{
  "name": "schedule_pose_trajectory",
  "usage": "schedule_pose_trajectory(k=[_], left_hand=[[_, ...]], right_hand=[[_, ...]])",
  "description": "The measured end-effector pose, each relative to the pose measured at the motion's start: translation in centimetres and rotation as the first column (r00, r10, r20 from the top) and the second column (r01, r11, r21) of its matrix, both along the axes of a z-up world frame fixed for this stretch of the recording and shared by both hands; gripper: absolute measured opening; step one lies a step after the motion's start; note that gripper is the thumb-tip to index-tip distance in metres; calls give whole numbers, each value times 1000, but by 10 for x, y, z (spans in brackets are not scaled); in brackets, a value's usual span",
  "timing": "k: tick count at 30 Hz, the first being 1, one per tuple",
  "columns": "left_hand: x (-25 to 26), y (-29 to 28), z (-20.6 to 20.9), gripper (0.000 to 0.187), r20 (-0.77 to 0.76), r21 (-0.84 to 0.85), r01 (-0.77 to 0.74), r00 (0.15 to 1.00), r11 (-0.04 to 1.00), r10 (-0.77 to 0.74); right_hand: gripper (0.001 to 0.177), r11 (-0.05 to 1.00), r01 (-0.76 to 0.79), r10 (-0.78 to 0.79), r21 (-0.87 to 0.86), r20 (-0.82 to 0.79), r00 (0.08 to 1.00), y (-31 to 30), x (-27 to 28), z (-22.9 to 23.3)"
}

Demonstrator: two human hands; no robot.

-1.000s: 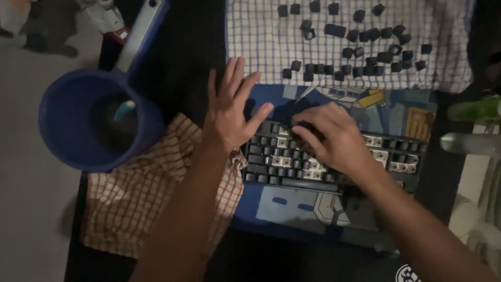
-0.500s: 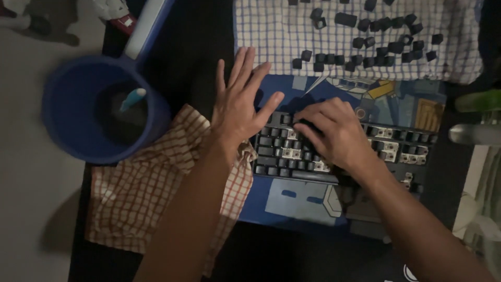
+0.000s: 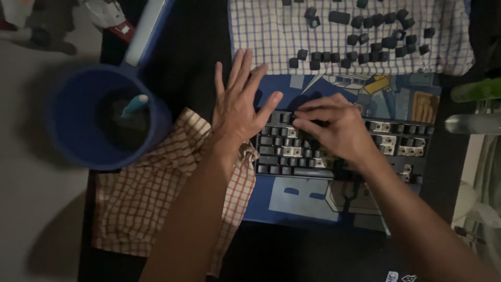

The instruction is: Reassembling keycaps onto a mechanical keyboard.

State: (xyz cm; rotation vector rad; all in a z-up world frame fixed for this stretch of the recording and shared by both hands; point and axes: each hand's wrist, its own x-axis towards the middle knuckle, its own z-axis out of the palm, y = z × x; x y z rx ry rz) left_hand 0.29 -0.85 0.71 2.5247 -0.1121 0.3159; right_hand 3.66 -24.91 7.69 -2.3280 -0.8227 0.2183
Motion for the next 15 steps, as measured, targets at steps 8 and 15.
schedule_pose_trajectory(k=[8, 15], left_hand=[[-1, 2, -7, 67, 57, -11, 15, 998, 1000, -14], [0, 1, 3, 66, 1, -25, 23, 1000, 999, -23]], right_hand=[[21, 995, 95, -97, -36, -73, 993, 6, 4, 7], [19, 981, 184, -191, -57, -152, 970, -12, 34, 6]])
